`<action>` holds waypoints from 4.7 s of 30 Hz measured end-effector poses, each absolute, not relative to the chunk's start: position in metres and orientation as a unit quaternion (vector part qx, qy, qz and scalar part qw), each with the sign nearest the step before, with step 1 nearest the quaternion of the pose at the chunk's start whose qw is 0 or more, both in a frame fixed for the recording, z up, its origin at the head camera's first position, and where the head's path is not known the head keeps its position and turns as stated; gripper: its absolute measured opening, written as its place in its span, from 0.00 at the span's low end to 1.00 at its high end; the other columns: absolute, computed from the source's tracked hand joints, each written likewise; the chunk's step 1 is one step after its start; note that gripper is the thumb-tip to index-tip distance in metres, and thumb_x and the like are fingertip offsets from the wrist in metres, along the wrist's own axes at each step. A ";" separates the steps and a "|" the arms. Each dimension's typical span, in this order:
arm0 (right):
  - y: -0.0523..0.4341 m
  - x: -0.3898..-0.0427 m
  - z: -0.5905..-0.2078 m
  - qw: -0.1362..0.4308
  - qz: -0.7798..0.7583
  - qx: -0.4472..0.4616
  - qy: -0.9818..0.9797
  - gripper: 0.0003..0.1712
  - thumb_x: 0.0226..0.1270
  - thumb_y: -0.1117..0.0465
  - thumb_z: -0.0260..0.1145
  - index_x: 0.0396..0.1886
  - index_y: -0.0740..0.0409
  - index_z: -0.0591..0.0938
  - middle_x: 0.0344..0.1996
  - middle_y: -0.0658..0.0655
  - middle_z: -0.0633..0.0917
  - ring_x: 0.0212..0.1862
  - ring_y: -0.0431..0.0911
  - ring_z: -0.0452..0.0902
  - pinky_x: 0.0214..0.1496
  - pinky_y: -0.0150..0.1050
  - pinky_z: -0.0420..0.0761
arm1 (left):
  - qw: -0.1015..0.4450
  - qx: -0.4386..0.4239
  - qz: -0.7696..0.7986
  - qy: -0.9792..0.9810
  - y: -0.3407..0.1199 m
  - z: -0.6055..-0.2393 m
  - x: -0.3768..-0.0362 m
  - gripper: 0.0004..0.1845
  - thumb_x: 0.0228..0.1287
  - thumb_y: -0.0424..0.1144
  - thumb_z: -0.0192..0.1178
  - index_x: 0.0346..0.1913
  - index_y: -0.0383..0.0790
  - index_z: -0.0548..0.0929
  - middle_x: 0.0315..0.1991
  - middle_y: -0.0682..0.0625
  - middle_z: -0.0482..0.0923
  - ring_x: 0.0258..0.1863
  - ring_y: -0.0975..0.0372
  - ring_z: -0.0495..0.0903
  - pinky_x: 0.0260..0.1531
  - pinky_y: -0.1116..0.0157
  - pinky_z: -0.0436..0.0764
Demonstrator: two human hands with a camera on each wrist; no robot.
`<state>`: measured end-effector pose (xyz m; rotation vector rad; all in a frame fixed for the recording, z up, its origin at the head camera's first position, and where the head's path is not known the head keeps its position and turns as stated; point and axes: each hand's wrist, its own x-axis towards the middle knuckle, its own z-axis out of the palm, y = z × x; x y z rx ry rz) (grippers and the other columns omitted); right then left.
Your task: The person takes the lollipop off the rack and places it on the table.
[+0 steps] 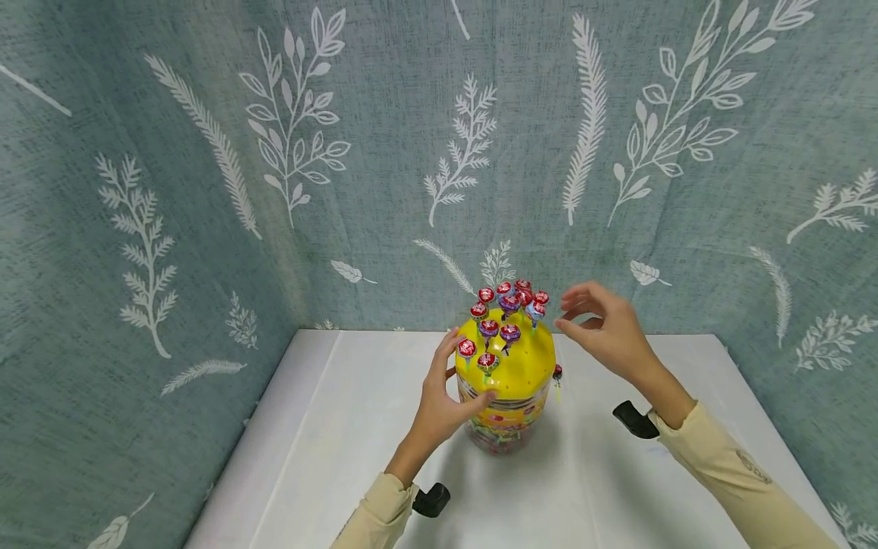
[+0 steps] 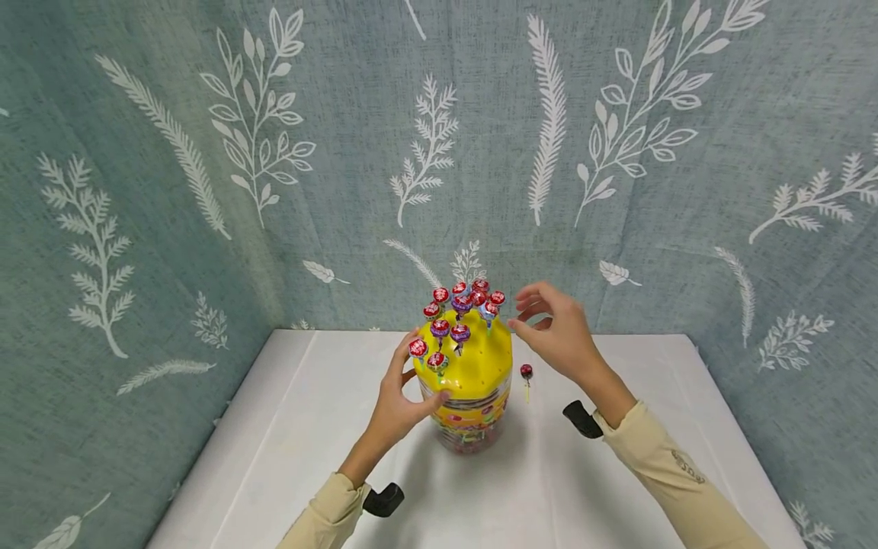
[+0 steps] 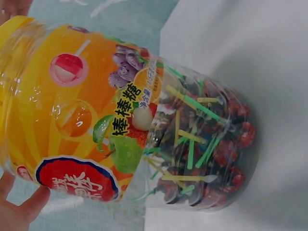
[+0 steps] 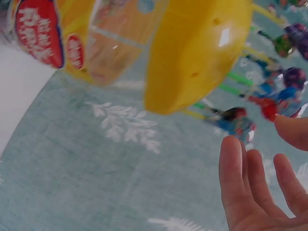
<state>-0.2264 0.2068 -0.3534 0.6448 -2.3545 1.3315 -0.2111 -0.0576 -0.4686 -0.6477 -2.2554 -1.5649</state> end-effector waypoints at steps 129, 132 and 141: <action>0.235 -0.288 -0.535 0.089 0.456 -0.006 -0.886 0.23 0.53 0.73 0.67 0.52 0.68 0.76 0.32 0.66 0.81 0.22 0.46 0.78 0.22 0.36 0.80 | 0.166 -0.231 -0.549 -0.786 -0.058 -0.472 -0.212 0.45 0.52 0.50 0.68 0.71 0.54 0.56 0.74 0.59 0.48 0.70 0.60 0.53 0.55 0.49 0.71; 0.236 -0.292 -0.541 0.080 0.449 -0.014 -0.890 0.23 0.54 0.73 0.66 0.52 0.69 0.75 0.33 0.67 0.81 0.21 0.47 0.78 0.22 0.37 0.80 | 0.167 -0.233 -0.549 -0.785 -0.058 -0.472 -0.212 0.45 0.52 0.48 0.69 0.71 0.54 0.56 0.74 0.58 0.48 0.70 0.60 0.53 0.55 0.48 0.71; 0.241 -0.297 -0.556 0.069 0.415 -0.028 -0.907 0.22 0.53 0.71 0.67 0.49 0.72 0.76 0.29 0.66 0.80 0.27 0.52 0.76 0.28 0.41 0.81 | 0.165 -0.232 -0.548 -0.786 -0.059 -0.469 -0.209 0.45 0.52 0.48 0.69 0.71 0.54 0.56 0.74 0.58 0.48 0.70 0.59 0.53 0.55 0.48 0.71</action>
